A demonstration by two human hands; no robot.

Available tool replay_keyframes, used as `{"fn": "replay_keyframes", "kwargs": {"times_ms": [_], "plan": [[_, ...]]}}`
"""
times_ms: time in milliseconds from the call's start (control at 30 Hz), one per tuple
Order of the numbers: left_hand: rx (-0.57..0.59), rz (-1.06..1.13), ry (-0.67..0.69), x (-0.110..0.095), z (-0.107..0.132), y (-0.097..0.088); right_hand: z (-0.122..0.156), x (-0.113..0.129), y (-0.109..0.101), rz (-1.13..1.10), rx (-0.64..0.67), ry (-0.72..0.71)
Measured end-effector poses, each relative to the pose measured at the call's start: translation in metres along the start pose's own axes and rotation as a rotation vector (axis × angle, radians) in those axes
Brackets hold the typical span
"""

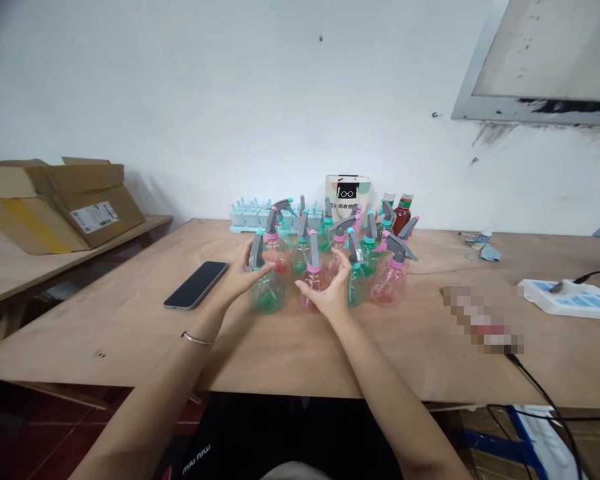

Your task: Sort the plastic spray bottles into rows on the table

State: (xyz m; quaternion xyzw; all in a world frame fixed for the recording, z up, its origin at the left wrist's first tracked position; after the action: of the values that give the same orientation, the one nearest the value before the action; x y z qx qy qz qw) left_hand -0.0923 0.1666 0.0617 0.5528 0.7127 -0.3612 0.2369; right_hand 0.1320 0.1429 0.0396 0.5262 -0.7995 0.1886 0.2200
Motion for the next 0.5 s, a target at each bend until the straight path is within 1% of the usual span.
{"fn": "replay_keyframes", "kwargs": {"times_ms": [100, 200, 300, 400, 467, 500], "plan": [[-0.019, 0.036, -0.075, 0.006, 0.001, 0.003, 0.006, -0.007, 0.001, 0.027, 0.029, -0.061], [-0.047, 0.118, -0.110, 0.014, 0.006, 0.001, 0.010, -0.007, 0.002, 0.047, 0.029, -0.123], [-0.011, 0.146, -0.108, 0.015, 0.011, -0.004, 0.011, -0.006, 0.002, 0.045, 0.015, -0.097], [0.038, 0.143, -0.092, 0.012, 0.013, -0.010, 0.012, -0.007, 0.002, 0.001, 0.061, -0.055], [0.063, 0.251, -0.104, 0.010, 0.014, -0.013, 0.013, -0.010, 0.005, -0.051, 0.121, -0.038], [0.080, 0.358, -0.118, 0.009, 0.015, -0.014, 0.014, -0.012, 0.006, -0.067, 0.152, -0.025]]}}
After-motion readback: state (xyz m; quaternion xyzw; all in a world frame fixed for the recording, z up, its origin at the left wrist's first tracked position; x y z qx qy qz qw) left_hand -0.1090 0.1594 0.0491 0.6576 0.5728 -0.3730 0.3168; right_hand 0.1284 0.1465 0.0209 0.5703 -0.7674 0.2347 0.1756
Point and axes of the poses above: each hand's wrist, its own z-axis away from the middle knuckle, its own y-axis out of the palm, x = y × z, the point moved 4 cm from there along -z, towards the middle knuckle, and after that the axes turned 2 degrees about y, right-handed, at the moved point
